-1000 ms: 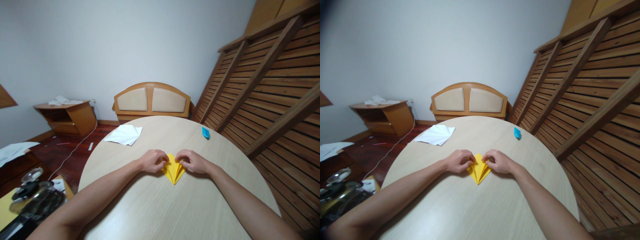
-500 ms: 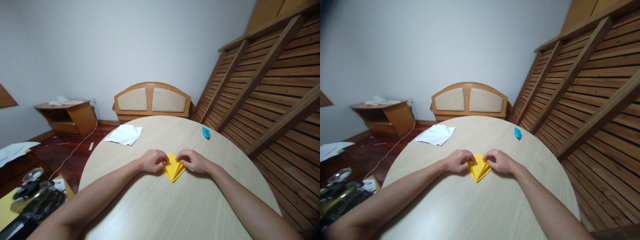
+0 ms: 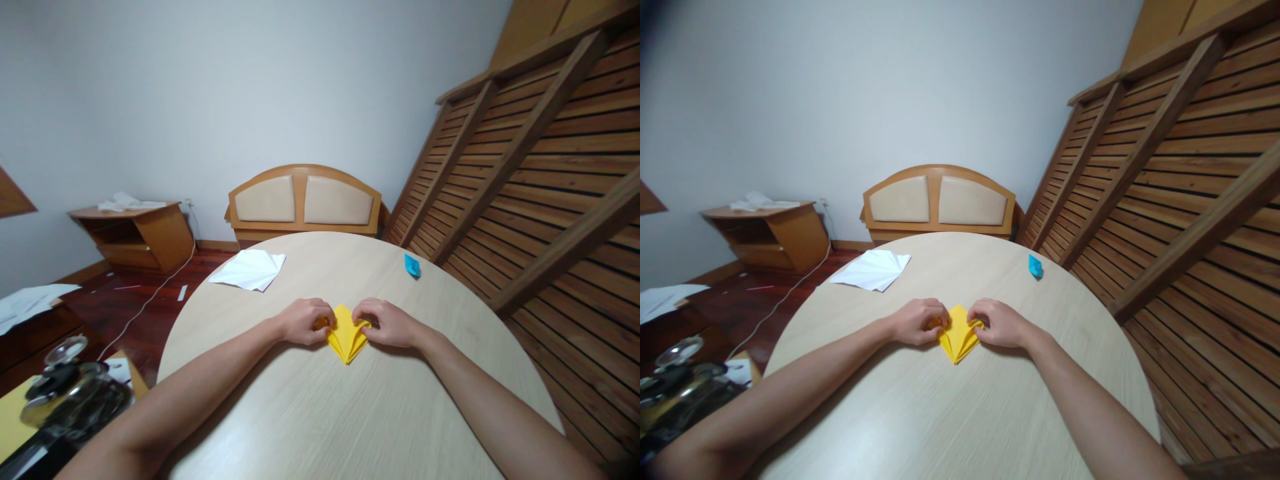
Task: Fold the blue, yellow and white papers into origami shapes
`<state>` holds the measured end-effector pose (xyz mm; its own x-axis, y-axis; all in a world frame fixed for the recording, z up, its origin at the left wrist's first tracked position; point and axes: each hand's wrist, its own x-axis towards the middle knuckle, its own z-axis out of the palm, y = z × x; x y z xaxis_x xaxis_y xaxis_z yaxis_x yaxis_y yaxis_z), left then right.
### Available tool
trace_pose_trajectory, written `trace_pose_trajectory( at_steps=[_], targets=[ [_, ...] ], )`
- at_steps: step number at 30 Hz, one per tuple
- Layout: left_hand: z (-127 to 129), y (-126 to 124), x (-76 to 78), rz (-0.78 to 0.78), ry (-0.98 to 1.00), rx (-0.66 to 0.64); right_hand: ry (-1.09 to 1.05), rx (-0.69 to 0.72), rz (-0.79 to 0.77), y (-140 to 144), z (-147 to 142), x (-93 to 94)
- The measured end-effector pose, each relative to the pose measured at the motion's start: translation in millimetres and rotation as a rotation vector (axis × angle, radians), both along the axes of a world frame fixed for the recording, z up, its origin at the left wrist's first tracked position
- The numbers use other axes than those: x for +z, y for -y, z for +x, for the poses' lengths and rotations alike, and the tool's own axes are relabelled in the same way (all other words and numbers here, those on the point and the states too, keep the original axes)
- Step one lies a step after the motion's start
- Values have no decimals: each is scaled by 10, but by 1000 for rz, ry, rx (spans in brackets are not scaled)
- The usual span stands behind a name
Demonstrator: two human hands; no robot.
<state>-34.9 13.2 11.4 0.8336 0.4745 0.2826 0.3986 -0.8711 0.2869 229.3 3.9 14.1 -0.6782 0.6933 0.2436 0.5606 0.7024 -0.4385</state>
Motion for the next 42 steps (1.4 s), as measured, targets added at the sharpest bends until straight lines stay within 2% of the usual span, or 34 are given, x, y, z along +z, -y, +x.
trace_pose_trajectory(
  at_steps=[8, 24, 35, 42],
  targets=[
    [4, -5, -1, -8, 2, 90, -11, 17, 33, 4, -6, 8],
    [42, 10, -31, 13, 102, 381, 31, -185, 33, -19, -9, -9],
    [109, 8, -62, -66, 154, 515, -25, -286, 19, -4, -123, -58],
    [141, -23, -125, -103, 227, 626, -69, -294, -11, -17, -153, -86]
  ],
)
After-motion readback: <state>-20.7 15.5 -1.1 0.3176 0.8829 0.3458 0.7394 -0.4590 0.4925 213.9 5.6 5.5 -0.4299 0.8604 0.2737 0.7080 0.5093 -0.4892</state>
